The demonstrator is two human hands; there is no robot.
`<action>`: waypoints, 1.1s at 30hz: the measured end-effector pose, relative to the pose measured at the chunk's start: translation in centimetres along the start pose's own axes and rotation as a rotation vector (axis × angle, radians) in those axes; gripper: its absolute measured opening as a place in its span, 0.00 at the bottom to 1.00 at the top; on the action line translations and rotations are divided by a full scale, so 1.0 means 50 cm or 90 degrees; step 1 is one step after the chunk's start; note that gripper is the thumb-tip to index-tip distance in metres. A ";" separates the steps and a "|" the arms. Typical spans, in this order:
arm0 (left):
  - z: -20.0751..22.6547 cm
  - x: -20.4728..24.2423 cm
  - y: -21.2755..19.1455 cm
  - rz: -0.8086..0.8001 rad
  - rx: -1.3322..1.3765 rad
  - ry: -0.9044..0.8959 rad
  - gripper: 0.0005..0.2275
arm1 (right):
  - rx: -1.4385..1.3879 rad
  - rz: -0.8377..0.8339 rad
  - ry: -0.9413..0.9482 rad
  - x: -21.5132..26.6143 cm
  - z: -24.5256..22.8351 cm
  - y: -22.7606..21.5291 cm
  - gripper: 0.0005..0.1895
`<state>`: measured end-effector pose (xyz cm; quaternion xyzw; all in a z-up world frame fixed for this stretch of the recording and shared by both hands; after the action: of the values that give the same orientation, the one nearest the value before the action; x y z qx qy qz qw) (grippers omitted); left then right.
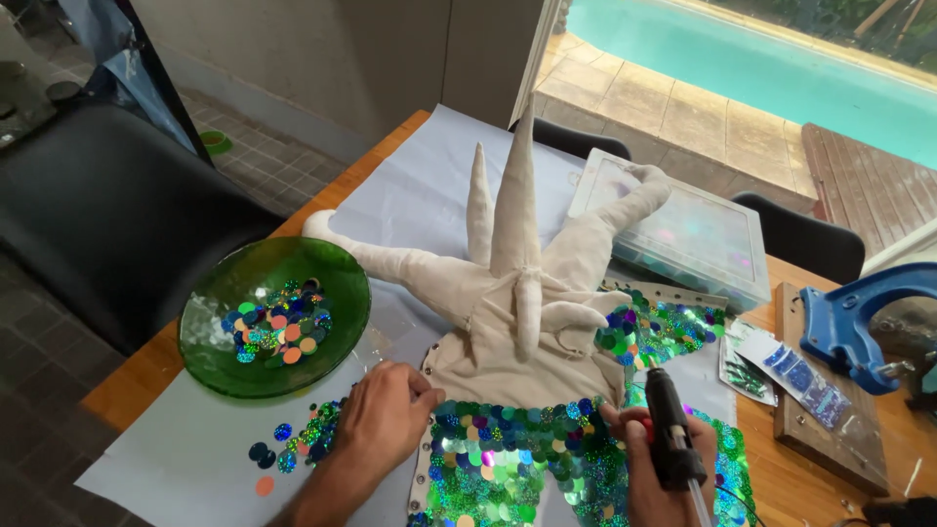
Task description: Decorating a fabric structure by gluing sequins onto it using a hot glue gun
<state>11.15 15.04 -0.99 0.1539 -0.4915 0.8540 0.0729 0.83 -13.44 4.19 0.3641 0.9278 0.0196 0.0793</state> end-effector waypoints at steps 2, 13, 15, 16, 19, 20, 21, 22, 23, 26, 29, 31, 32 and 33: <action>0.000 -0.006 -0.001 0.003 0.012 0.000 0.11 | -0.004 0.000 0.027 -0.003 0.012 -0.003 0.15; 0.020 0.022 -0.015 -0.024 -0.086 0.010 0.09 | 0.026 0.014 0.072 0.016 -0.029 0.006 0.17; 0.021 0.027 -0.019 -0.033 -0.100 0.014 0.10 | 0.039 0.000 0.073 0.017 -0.029 0.005 0.16; 0.027 0.025 -0.024 -0.041 -0.118 0.028 0.11 | 0.046 -0.004 0.069 0.016 -0.030 0.006 0.15; 0.041 0.017 -0.054 -0.009 -0.071 0.028 0.11 | 0.072 -0.021 0.054 0.017 -0.037 0.011 0.15; 0.042 0.002 -0.056 -0.007 -0.071 0.027 0.11 | 0.071 -0.022 0.053 0.020 -0.032 0.010 0.15; 0.045 -0.013 -0.058 -0.004 -0.065 0.039 0.15 | 0.074 -0.041 0.008 0.023 -0.036 0.014 0.14; 0.045 -0.024 -0.056 -0.005 -0.058 0.047 0.19 | 0.080 -0.062 -0.035 0.031 -0.039 0.014 0.14; 0.046 -0.030 -0.052 -0.007 -0.057 0.044 0.19 | 0.082 -0.064 -0.032 0.024 -0.015 0.006 0.14; 0.063 -0.043 -0.056 -0.030 -0.053 0.035 0.17 | -0.021 -0.085 0.029 0.009 0.026 0.004 0.14; 0.050 -0.030 -0.058 -0.062 0.030 -0.060 0.10 | 0.037 -0.058 -0.011 0.022 -0.013 0.009 0.14; 0.042 -0.041 -0.066 0.017 0.051 -0.023 0.05 | -0.013 -0.023 -0.032 0.021 -0.012 0.005 0.13; 0.039 -0.045 -0.058 0.014 0.051 -0.025 0.05 | -0.009 -0.023 -0.029 0.017 -0.004 0.000 0.13; 0.038 -0.049 -0.056 0.039 0.024 -0.011 0.06 | -0.010 -0.020 -0.012 0.013 0.006 -0.005 0.14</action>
<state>14.58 14.90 1.35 0.1476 -0.4802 0.8637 0.0391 0.25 -13.21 3.78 0.3487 0.9325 0.0224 0.0917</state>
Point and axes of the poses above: each hand's wrist, its own x-axis away from the middle knuckle, its own y-axis out of the palm, z = x × y, the point moved 6 cm from there along -x, towards the middle knuckle, and after that the axes turned 7 degrees about -x, right-handed, at the moved point
